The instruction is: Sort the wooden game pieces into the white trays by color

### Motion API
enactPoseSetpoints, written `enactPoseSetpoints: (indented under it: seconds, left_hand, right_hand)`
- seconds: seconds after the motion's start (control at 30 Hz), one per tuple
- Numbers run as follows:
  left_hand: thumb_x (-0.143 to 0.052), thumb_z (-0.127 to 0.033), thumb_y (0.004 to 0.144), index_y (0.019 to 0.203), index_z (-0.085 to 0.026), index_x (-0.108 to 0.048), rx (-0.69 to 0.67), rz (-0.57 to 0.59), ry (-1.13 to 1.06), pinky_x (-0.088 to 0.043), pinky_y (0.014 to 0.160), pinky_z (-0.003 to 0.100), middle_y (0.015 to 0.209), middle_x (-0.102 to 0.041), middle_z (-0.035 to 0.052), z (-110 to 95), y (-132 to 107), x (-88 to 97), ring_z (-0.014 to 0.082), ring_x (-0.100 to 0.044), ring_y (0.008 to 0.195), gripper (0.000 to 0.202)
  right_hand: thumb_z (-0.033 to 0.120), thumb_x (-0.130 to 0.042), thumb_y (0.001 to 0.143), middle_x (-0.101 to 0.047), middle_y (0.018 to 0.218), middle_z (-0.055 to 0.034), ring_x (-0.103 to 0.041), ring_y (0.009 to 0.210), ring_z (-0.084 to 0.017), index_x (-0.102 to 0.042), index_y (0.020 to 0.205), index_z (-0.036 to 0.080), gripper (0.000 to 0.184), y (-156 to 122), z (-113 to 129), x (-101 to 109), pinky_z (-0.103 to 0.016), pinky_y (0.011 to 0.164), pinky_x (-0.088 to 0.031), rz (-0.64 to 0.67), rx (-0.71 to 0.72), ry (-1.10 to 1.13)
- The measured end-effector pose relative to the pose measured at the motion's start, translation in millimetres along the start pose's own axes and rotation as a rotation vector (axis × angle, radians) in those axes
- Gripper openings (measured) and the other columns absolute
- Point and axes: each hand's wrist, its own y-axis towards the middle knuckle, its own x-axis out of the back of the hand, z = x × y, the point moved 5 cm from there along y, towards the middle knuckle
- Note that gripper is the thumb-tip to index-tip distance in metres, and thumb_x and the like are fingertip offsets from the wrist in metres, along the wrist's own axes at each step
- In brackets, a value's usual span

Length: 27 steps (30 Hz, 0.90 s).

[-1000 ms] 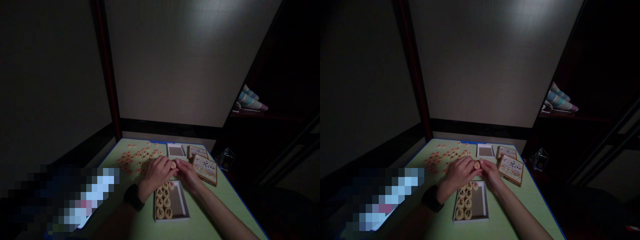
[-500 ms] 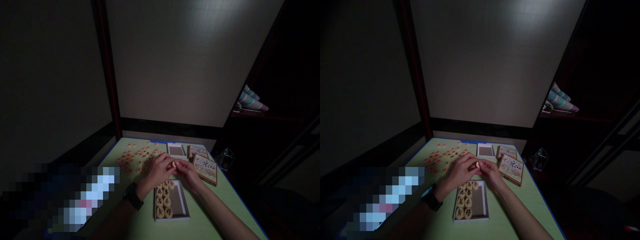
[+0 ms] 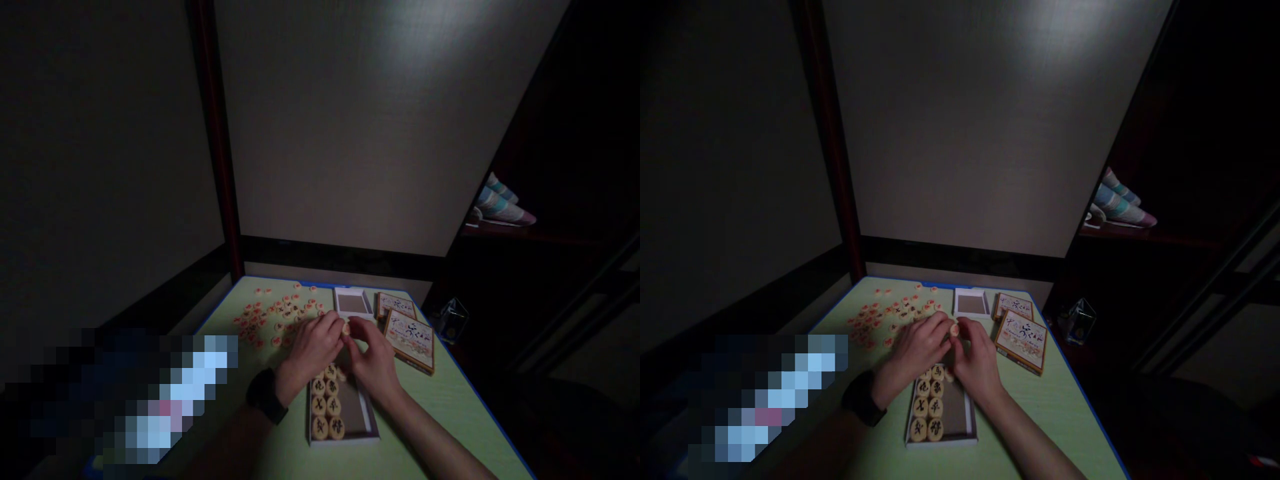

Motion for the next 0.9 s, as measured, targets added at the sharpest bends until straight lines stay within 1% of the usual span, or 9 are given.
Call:
enactPoseSetpoints:
  seconds: [0.07,0.13,0.3,0.47,0.53,0.63,0.8,0.9]
  left_hand:
    - [-0.054,-0.011,0.087,0.096,-0.021,-0.061,-0.01,0.038,0.038,-0.056,0.077,0.028,0.098,-0.063,0.0033,-3.5,-0.6,0.1,0.0171,-0.065,0.087,0.015]
    - [-0.052,-0.009,0.087,0.1,-0.021,-0.06,-0.018,0.046,0.055,-0.056,0.077,0.029,0.099,-0.062,0.0035,-6.9,-1.3,1.3,0.0172,-0.065,0.087,0.019]
    - [-0.049,-0.003,0.086,0.107,-0.02,-0.057,-0.065,0.033,0.098,-0.058,0.077,0.028,0.102,-0.061,0.0041,-14.7,-3.1,5.1,0.0175,-0.065,0.089,0.028]
    - [-0.051,-0.002,0.085,0.108,-0.019,-0.056,-0.09,0.008,0.1,-0.057,0.084,0.03,0.103,-0.059,0.005,-18.5,-3.8,11.1,0.0186,-0.064,0.096,0.029]
    - [-0.052,-0.002,0.085,0.109,-0.019,-0.055,-0.087,0.002,0.067,-0.057,0.086,0.031,0.105,-0.059,0.0056,-18.6,-3.6,12.8,0.0192,-0.063,0.098,0.029]
    - [-0.051,-0.001,0.086,0.111,-0.019,-0.054,-0.056,-0.005,-0.031,-0.058,0.085,0.03,0.107,-0.058,0.0049,-16.6,-2.7,12.5,0.0175,-0.064,0.096,0.031]
    - [-0.047,0.001,0.088,0.112,-0.02,-0.053,-0.022,-0.011,-0.205,-0.057,0.089,0.027,0.108,-0.055,0.0034,-11.7,-1.5,5.4,0.014,-0.063,0.095,0.032]
    - [-0.048,0.0,0.087,0.107,-0.021,-0.055,0.003,-0.014,-0.284,-0.056,0.09,0.027,0.107,-0.054,0.0021,-8.4,-0.8,1.8,0.0138,-0.062,0.096,0.03]
  right_hand:
    - [0.027,-0.056,0.09,-0.071,0.098,-0.0102,-0.069,0.087,-0.022,-0.063,0.109,0.02,0.021,-2.6,3.7,-1.0,-0.037,0.081,-0.058,-0.021,0.051,-0.063]
    - [0.026,-0.055,0.09,-0.071,0.098,-0.0104,-0.069,0.087,-0.023,-0.062,0.111,0.02,0.023,-3.6,5.4,-1.6,-0.038,0.082,-0.058,-0.03,0.077,-0.099]
    - [0.024,-0.053,0.09,-0.072,0.102,-0.0109,-0.069,0.09,-0.023,-0.061,0.113,0.02,0.024,-3.8,5.8,-1.5,-0.038,0.084,-0.057,-0.023,0.071,-0.119]
    - [0.025,-0.052,0.091,-0.071,0.104,-0.0117,-0.07,0.092,-0.023,-0.06,0.115,0.019,0.026,-3.3,6.5,-2.0,-0.037,0.085,-0.058,-0.003,0.06,-0.083]
    - [0.026,-0.053,0.09,-0.072,0.105,-0.0118,-0.07,0.092,-0.023,-0.059,0.115,0.019,0.026,-2.2,6.3,-1.0,-0.037,0.085,-0.058,-0.006,0.044,-0.059]
    - [0.028,-0.056,0.089,-0.073,0.102,-0.0108,-0.072,0.09,-0.023,-0.059,0.111,0.02,0.024,0.4,5.9,1.2,-0.037,0.083,-0.059,-0.002,0.009,-0.024]
    - [0.03,-0.058,0.088,-0.074,0.099,-0.0091,-0.073,0.088,-0.022,-0.058,0.109,0.021,0.023,3.9,3.1,3.5,-0.035,0.082,-0.06,0.025,-0.061,0.048]
    - [0.031,-0.06,0.087,-0.074,0.097,-0.0085,-0.073,0.086,-0.022,-0.058,0.108,0.021,0.024,5.1,1.2,3.5,-0.035,0.08,-0.06,0.042,-0.092,0.086]
